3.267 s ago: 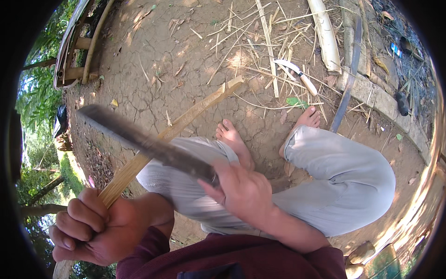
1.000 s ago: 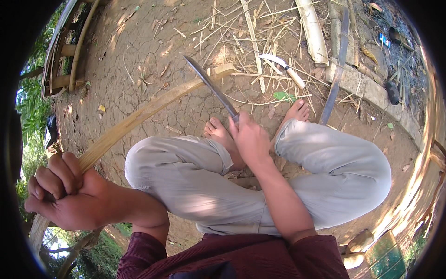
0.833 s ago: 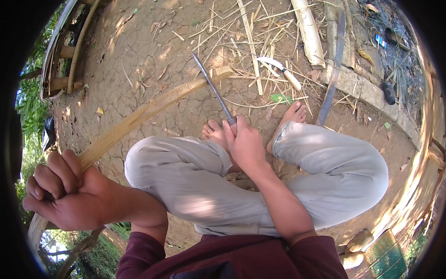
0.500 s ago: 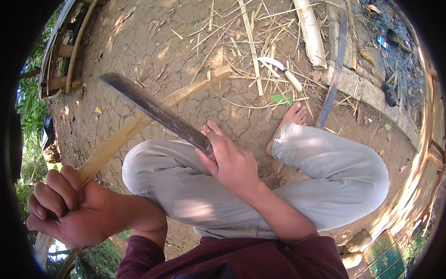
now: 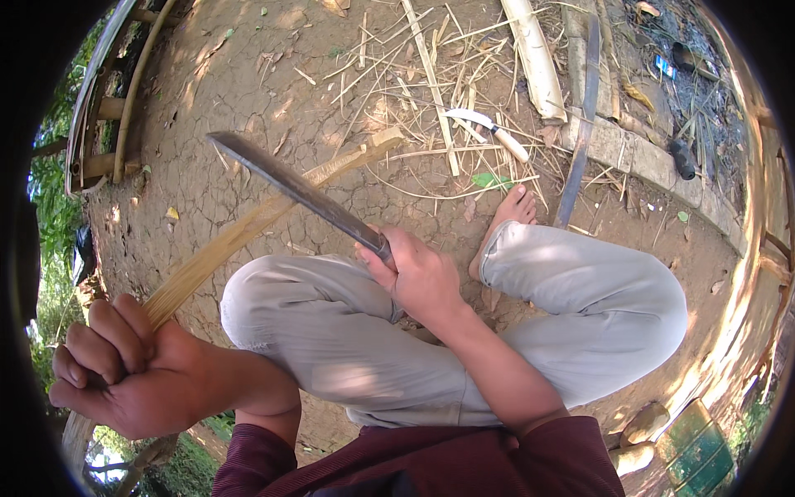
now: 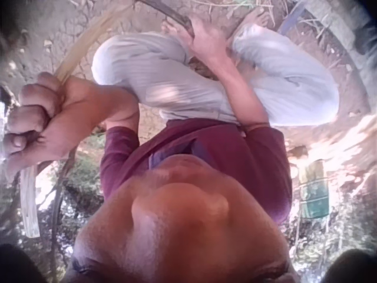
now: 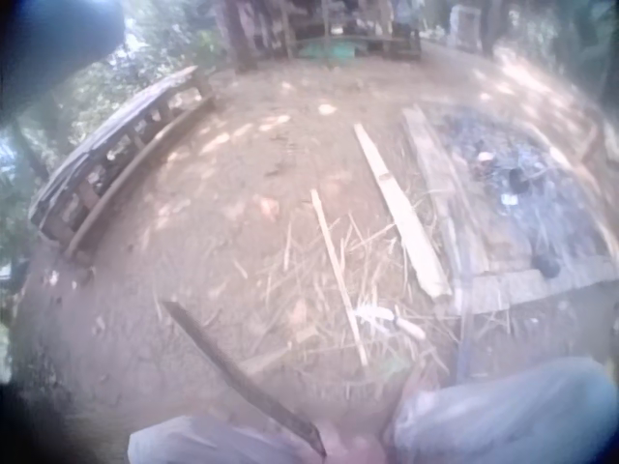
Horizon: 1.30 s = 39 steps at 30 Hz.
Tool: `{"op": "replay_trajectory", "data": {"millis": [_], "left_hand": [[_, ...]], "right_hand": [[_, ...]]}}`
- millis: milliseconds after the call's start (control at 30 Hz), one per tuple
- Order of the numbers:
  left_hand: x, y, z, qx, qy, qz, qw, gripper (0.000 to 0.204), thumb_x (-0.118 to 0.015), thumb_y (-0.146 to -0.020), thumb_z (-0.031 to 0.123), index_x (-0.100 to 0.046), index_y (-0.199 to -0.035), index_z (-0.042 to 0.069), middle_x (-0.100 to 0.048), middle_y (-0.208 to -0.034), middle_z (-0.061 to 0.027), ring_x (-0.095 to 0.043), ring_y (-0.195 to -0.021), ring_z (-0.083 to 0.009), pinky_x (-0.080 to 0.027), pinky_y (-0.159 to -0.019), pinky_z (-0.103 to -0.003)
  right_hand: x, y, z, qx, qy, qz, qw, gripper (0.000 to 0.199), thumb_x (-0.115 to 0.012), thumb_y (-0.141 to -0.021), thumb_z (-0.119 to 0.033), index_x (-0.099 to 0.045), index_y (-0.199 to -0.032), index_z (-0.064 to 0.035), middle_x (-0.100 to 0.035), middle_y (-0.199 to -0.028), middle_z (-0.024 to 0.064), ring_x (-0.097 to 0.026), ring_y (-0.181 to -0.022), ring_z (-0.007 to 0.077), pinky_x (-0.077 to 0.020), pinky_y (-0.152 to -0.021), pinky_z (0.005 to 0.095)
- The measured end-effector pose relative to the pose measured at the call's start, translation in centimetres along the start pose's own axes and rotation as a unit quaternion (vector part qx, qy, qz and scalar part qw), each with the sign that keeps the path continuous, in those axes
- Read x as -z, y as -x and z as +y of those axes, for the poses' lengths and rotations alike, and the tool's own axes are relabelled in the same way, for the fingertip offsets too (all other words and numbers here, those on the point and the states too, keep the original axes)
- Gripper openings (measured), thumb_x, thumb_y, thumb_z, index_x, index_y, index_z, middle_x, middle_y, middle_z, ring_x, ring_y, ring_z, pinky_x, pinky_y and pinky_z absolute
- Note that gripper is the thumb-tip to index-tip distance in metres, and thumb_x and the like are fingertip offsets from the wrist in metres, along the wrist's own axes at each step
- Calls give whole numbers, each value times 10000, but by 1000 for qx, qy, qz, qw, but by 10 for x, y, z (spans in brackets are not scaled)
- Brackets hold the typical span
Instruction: The person shaves and smooths a thin strip of wood using a machete while sitting on the ground.
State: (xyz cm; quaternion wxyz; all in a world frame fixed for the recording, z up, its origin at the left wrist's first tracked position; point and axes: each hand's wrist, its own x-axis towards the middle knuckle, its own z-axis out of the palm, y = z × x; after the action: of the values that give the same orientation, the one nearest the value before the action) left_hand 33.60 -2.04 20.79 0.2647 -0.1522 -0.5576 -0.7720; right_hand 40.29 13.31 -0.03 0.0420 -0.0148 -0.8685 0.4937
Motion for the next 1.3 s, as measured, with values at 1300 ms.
{"op": "replay_trajectory", "data": {"millis": [1300], "left_hand": [[4,-5,-8,-15,-35,35,999,304,-426,-1042,274,-411,-775,130,-247,-536,29,-188,-435,-89,-147,-413,-242]], "right_hand": [[-26,0,56,-169,144,-76,972,295,-615,-948,-293,-530,-908,-13,-641,-627,168,-638,-568,391,-496,-510,495]]}}
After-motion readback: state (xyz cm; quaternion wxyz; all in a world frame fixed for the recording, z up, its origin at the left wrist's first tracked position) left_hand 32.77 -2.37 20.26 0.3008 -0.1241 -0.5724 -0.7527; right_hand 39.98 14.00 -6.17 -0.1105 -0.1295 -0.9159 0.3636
